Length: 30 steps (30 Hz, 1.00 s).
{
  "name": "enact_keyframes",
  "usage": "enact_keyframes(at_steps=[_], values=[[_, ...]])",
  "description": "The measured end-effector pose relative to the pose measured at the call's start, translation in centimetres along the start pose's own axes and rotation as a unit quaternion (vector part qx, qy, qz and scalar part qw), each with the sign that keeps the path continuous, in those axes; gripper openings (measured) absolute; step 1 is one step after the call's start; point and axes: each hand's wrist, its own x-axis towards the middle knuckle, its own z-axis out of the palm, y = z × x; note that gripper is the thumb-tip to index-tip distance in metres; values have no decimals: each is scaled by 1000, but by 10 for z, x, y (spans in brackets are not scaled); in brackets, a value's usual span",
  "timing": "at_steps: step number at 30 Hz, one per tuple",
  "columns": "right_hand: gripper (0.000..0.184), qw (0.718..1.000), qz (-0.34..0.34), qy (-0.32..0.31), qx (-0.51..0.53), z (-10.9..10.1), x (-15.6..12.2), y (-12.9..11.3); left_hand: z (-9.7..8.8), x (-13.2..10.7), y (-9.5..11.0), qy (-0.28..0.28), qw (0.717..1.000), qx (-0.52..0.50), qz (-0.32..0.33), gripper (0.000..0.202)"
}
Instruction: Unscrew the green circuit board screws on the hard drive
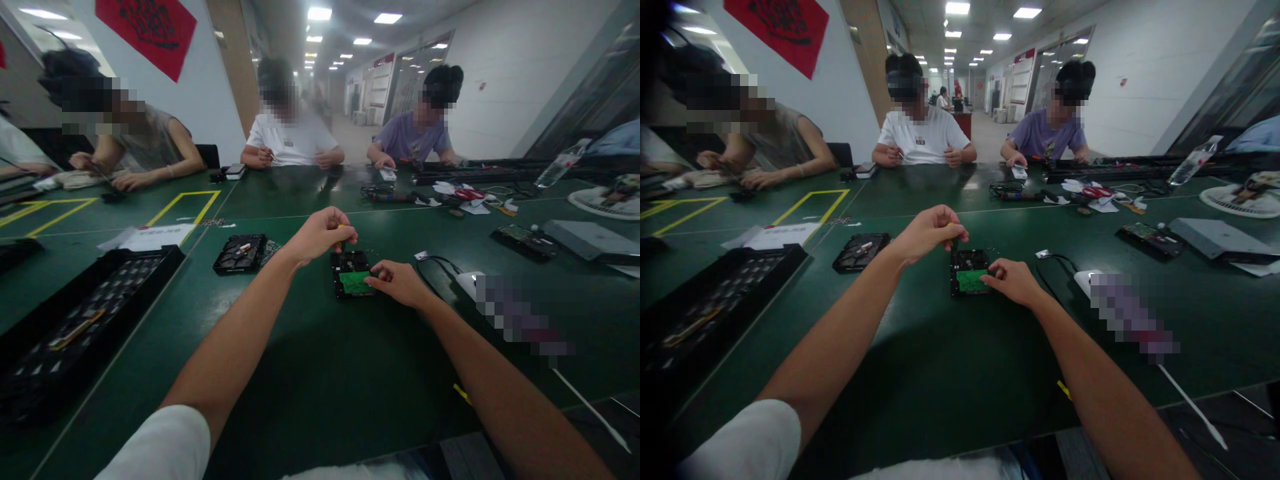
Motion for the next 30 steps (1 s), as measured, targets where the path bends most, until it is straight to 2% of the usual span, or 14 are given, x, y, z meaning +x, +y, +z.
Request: enact_keyframes(at_steps=[3,8,10,15,18,24,26,30], values=[[39,1000,-1,2,-2,1,0,1,-2,0,1,-29,999,-20,-4,21],[39,1000,-1,6,-3,0,0,1,-5,0,0,-64,991,-115,-38,24],[40,1000,1,7,-2,0,0,1,-6,1,-1,-59,993,-101,-35,24],[41,1000,4,11,-10,2,1,1,-8,2,-4,-3,1000,8,-6,26],[41,1000,7,15,-12,2,0,0,-9,2,-3,-20,1000,4,2,25],[39,1000,-3,17,-6,1,-2,-3,-6,-2,5,-75,995,-55,-26,24],[39,1000,-5,16,-4,1,-2,-3,-5,-3,5,-60,997,-40,-15,22],[39,1000,6,13,-6,0,-1,-4,-3,-1,2,21,1000,9,0,24]])
